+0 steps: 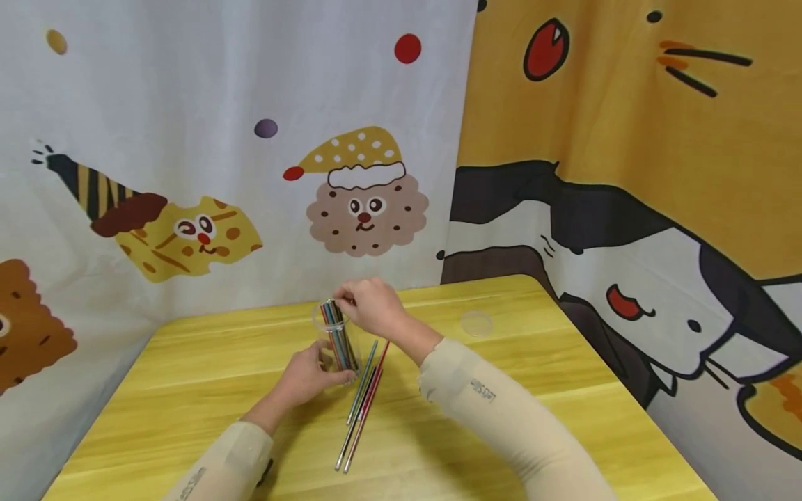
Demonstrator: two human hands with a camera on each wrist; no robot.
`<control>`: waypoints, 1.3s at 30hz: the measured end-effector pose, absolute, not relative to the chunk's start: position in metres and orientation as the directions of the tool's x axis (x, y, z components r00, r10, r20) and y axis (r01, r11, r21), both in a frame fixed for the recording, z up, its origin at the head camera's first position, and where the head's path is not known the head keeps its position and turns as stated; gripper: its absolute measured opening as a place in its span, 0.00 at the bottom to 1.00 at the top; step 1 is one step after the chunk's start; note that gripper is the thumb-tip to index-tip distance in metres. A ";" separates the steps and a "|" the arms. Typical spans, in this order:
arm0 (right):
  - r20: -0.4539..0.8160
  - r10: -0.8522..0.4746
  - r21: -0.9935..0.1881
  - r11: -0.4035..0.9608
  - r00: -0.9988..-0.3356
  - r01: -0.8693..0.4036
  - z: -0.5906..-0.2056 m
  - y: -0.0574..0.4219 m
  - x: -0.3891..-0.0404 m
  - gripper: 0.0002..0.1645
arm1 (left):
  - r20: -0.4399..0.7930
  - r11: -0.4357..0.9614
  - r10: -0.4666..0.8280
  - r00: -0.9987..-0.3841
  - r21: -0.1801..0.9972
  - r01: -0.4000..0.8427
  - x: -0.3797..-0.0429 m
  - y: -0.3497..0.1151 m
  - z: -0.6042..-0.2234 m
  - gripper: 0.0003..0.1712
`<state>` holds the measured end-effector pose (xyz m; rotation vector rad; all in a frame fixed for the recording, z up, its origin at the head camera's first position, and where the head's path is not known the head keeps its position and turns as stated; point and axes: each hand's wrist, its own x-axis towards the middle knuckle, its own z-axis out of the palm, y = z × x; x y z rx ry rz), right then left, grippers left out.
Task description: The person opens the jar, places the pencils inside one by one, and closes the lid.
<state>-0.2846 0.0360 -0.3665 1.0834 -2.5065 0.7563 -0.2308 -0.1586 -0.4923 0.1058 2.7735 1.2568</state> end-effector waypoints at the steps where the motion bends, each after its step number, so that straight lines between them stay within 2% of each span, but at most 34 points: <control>1: 0.457 -0.585 -0.343 0.579 -0.670 -0.740 -0.365 0.036 -0.284 0.08 | -0.058 0.659 0.101 -0.993 0.752 0.023 -0.231 -0.158 -0.492 0.47; 17: 0.284 -0.711 -0.337 0.554 -0.643 -0.761 -0.367 0.038 -0.287 0.23 | -0.050 0.665 0.106 -0.993 0.746 0.034 -0.231 -0.160 -0.490 0.48; 25: 0.241 -0.716 -0.279 0.596 -0.655 -0.753 -0.367 0.034 -0.285 0.23 | -0.038 0.657 0.114 -0.993 0.753 0.047 -0.232 -0.160 -0.490 0.48; 39: 0.248 -0.691 -0.313 0.606 -0.679 -0.731 -0.372 0.034 -0.280 0.23 | -0.049 0.657 0.105 -0.993 0.754 0.032 -0.231 -0.158 -0.491 0.46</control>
